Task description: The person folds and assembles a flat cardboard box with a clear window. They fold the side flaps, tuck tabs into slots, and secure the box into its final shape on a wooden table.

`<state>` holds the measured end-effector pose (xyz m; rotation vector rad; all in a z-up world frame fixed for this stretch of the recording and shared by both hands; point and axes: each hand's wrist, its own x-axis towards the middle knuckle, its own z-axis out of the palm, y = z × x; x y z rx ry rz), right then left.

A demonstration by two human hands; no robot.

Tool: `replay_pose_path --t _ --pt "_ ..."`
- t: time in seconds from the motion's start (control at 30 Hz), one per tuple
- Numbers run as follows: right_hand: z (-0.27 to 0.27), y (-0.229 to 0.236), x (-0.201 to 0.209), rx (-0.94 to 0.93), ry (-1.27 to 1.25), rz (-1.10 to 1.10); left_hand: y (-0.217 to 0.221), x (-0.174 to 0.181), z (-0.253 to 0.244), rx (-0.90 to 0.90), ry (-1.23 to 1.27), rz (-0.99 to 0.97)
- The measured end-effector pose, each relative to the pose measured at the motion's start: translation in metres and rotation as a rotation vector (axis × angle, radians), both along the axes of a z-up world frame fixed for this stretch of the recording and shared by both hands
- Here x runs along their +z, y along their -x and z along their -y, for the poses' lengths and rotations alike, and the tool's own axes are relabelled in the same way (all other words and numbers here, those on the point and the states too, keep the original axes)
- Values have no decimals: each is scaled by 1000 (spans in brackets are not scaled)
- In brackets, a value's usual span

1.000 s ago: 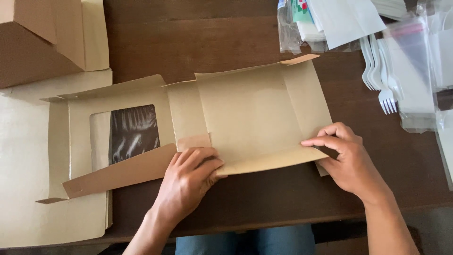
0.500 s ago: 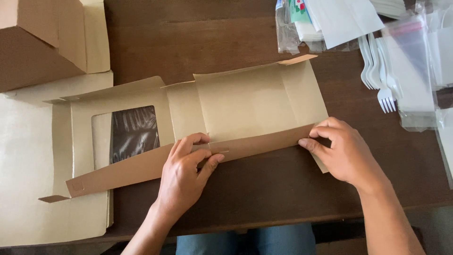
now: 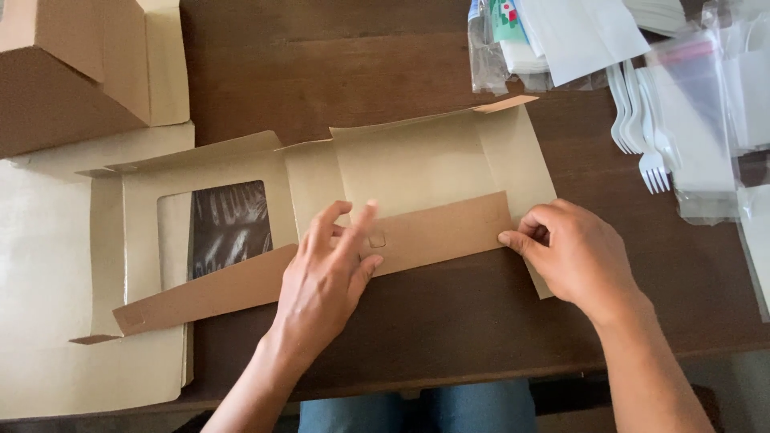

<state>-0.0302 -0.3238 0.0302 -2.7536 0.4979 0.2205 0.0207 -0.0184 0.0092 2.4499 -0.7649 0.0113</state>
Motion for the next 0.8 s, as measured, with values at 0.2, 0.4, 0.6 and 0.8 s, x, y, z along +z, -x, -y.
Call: replay_pose_path --t 0.2,0.4,0.6,0.8 --pt "9 17 -33 215 4 420 -9 -1 -1 -188 -118 78" --pt "-5 27 -51 339 241 562 -28 -19 -5 -237 -186 101" --pt "-38 38 -37 425 371 711 -42 -27 -11 -344 150 39" --pt "-61 38 -38 462 343 625 -45 -26 -10 -315 183 32"
